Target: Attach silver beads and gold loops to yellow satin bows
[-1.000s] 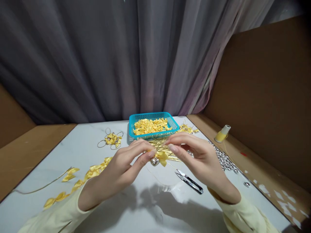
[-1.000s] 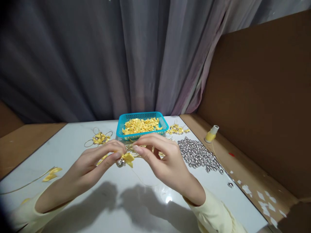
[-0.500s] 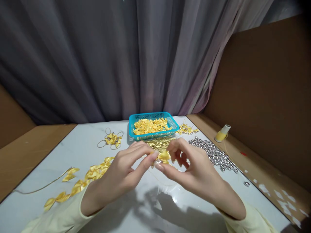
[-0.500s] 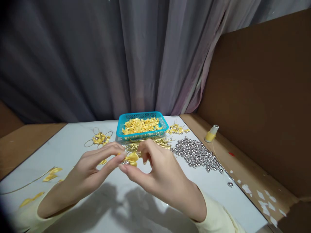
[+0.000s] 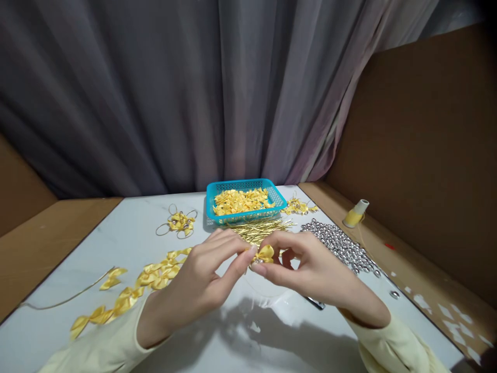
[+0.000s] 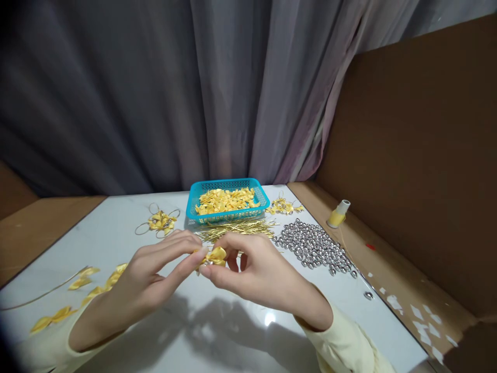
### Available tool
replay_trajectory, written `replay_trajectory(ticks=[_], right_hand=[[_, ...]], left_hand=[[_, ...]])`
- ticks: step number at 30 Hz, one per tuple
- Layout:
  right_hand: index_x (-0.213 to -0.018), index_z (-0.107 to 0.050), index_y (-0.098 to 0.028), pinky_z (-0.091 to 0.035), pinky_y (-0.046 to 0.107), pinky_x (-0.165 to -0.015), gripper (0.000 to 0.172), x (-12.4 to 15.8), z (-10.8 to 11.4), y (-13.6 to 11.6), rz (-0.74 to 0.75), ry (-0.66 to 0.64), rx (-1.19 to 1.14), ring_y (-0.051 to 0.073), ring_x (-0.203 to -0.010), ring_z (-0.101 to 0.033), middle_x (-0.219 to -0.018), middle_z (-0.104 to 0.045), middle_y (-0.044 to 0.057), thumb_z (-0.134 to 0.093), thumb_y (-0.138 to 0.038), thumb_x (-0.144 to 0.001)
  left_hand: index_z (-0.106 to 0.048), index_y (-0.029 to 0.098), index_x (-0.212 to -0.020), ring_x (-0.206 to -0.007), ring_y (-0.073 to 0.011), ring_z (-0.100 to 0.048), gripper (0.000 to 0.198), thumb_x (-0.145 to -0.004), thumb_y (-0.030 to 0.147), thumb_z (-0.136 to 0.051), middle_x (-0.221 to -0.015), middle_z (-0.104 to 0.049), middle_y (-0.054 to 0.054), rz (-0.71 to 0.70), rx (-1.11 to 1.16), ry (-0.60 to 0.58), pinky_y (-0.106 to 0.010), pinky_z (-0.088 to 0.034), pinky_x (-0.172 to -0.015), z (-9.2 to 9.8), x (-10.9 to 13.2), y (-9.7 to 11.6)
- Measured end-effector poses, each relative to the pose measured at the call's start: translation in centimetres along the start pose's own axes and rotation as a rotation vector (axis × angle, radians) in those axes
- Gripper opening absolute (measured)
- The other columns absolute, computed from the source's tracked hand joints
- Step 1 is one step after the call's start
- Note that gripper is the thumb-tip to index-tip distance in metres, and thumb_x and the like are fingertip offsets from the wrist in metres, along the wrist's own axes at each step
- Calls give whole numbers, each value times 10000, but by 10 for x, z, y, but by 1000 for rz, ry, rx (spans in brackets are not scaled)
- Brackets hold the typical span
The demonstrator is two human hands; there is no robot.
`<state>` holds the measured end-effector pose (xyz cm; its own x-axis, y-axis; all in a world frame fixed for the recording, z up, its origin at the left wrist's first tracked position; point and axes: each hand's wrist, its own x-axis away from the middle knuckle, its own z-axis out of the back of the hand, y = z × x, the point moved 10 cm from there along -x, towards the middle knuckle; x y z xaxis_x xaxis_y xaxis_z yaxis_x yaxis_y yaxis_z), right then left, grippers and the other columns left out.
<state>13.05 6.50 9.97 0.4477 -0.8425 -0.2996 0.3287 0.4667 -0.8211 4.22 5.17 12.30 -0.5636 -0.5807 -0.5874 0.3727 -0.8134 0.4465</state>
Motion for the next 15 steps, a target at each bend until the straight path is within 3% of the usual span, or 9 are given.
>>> replay_trajectory(ticks=[10,15], right_hand=[[-768,-642,-154,-406,165,-515,119,-10,-4,18,-31,-99,-73,66,-565,-504,-695,-620,-4,-664,-271,-756],[-806,-628,-165,-382,156,-421,183,-13,-11,36,-150,-217,-246,72,-538,-522,-696,-645,12,-624,-346,-786]], left_hand=[[-536,177,-673,-629,-128,-475,231,-889,208,-460,-636,-527,19,184,-26,-37,-271,-373,-635,-9,5,-26],[-555,184,-651,-635,-123,-503,269,-892,247,-453,-628,-552,25,259,-19,-55,-243,-377,-599,-15,2,-37]])
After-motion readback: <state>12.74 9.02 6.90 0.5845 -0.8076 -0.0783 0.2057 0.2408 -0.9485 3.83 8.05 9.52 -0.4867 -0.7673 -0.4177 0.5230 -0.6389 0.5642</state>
